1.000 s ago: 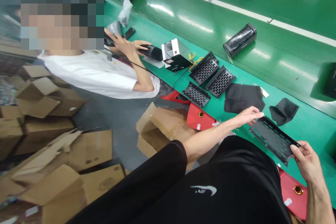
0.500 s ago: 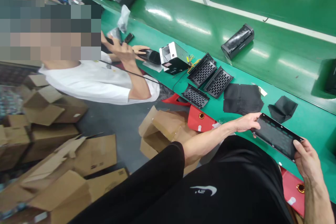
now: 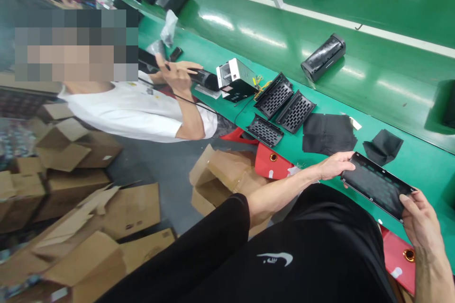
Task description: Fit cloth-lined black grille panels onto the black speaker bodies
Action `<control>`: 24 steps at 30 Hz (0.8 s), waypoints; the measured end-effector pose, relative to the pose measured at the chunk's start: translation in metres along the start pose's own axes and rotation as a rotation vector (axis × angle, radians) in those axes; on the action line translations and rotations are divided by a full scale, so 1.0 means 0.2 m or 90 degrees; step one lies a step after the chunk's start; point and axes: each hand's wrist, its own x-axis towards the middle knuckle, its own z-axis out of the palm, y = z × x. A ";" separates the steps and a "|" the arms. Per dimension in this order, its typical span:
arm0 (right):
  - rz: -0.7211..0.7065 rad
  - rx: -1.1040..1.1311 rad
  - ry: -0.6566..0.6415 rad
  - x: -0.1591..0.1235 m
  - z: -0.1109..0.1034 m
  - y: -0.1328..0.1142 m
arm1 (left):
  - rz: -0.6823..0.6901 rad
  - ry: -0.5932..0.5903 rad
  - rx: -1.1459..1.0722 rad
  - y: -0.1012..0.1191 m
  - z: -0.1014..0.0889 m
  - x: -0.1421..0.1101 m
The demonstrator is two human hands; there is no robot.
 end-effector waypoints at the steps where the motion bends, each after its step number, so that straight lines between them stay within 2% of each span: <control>1: -0.003 -0.003 -0.004 0.00 0.00 0.00 | 0.001 0.005 -0.002 -0.01 0.00 0.00; 7: 0.005 0.007 -0.002 -0.01 0.00 0.00 | 0.014 0.028 0.016 -0.04 -0.01 0.00; 13: -0.010 0.020 0.028 -0.03 0.04 -0.01 | 0.037 -0.053 0.072 -0.01 -0.02 -0.02; 20: 0.013 0.065 0.012 -0.07 0.04 -0.02 | 0.121 -0.079 0.080 0.03 -0.02 -0.04; 24: 0.012 0.050 0.017 -0.09 0.04 -0.03 | 0.111 -0.083 0.077 0.04 -0.02 -0.04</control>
